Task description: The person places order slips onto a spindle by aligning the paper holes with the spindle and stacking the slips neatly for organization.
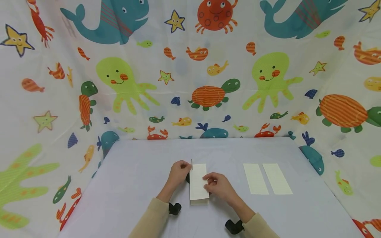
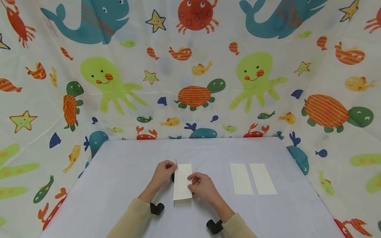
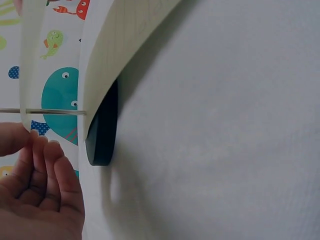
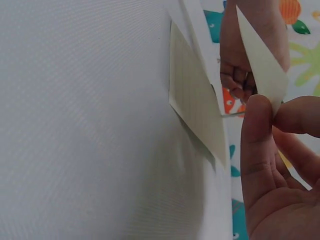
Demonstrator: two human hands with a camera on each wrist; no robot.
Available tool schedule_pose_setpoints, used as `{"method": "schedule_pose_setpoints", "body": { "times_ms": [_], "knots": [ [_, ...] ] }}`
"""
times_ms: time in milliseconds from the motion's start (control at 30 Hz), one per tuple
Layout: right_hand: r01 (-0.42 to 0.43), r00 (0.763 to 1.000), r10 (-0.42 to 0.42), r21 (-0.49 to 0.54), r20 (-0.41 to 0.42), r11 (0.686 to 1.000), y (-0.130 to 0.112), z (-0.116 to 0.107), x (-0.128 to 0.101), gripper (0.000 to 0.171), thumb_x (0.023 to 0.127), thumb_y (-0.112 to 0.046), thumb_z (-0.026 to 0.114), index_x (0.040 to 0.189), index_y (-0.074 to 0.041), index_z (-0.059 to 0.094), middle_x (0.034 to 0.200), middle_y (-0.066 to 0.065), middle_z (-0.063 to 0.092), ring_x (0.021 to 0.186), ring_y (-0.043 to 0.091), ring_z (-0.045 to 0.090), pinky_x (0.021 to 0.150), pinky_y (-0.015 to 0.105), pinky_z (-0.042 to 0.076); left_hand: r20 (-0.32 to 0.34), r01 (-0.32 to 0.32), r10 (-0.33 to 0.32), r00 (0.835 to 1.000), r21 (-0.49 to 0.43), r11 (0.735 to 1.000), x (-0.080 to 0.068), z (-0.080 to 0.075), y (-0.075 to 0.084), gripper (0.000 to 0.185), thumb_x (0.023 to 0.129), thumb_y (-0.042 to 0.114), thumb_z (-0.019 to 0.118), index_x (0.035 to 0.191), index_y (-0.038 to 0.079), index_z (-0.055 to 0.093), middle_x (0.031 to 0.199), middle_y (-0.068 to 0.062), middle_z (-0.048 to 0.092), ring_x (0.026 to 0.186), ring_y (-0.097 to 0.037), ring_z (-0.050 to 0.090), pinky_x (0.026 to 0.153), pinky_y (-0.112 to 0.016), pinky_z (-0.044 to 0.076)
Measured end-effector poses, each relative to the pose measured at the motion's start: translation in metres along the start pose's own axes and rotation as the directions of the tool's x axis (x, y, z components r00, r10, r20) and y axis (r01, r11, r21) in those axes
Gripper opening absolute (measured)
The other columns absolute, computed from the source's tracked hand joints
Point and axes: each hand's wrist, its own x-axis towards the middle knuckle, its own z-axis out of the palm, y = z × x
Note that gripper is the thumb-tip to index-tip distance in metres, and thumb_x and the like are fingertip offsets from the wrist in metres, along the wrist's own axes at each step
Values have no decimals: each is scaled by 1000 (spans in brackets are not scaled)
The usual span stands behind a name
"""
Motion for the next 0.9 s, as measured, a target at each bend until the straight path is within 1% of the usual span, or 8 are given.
{"method": "schedule_pose_setpoints", "body": {
  "times_ms": [33,100,167,300,400,533,700,900],
  "knots": [
    [4,1000,-4,-10,0,1000,7,1,2,26,87,4,71,112,8,67,83,7,57,64,17,57,58,29,53,0,2,-2,1000,2,1000,0,0,-1,15,97,18,68,98,4,70,84,-5,62,76,-18,56,64,-30,48],
    [6,1000,-6,-26,-1,1000,18,2,5,26,86,2,73,112,5,68,83,5,57,63,15,57,56,28,51,-1,-9,9,1000,13,1000,0,0,-3,14,96,18,68,96,4,70,83,-5,62,75,-18,55,63,-30,48],
    [4,1000,-4,-35,1,999,21,2,5,26,85,1,74,110,2,69,82,4,58,63,14,56,56,26,49,5,-28,28,1000,24,999,1,0,-4,14,96,17,68,95,4,70,82,-5,62,73,-18,55,61,-30,48],
    [3,1000,-3,-68,9,998,23,3,5,25,83,1,73,108,1,70,81,3,58,64,14,56,55,24,48,18,-50,49,999,59,997,2,0,-8,13,95,17,69,92,5,70,80,-4,61,73,-18,54,62,-31,47],
    [11,1000,-10,-92,14,996,22,4,4,24,83,2,72,106,2,70,79,2,57,63,13,56,53,24,48,39,-47,43,998,87,995,3,1,-11,12,96,19,68,92,7,69,80,-2,60,73,-17,53,63,-31,46],
    [25,999,-22,-123,27,992,23,5,2,23,82,3,70,106,3,69,78,1,56,60,13,56,50,24,47,60,-66,60,996,115,991,2,2,-15,11,97,17,68,92,8,68,80,-2,59,72,-16,52,62,-30,44],
    [32,999,-26,-181,35,983,26,7,-1,23,82,3,70,106,1,69,76,0,55,57,13,54,50,25,46,64,-86,78,995,140,986,0,5,-17,9,96,14,68,91,7,68,77,-2,57,71,-16,51,61,-30,43],
    [40,999,-31,-235,44,971,31,8,-1,23,81,4,69,104,1,69,75,-1,55,59,12,52,51,24,44,71,-88,78,994,157,984,-2,7,-18,11,96,14,68,88,7,66,74,-1,56,67,-15,50,59,-30,42]
  ]
}}
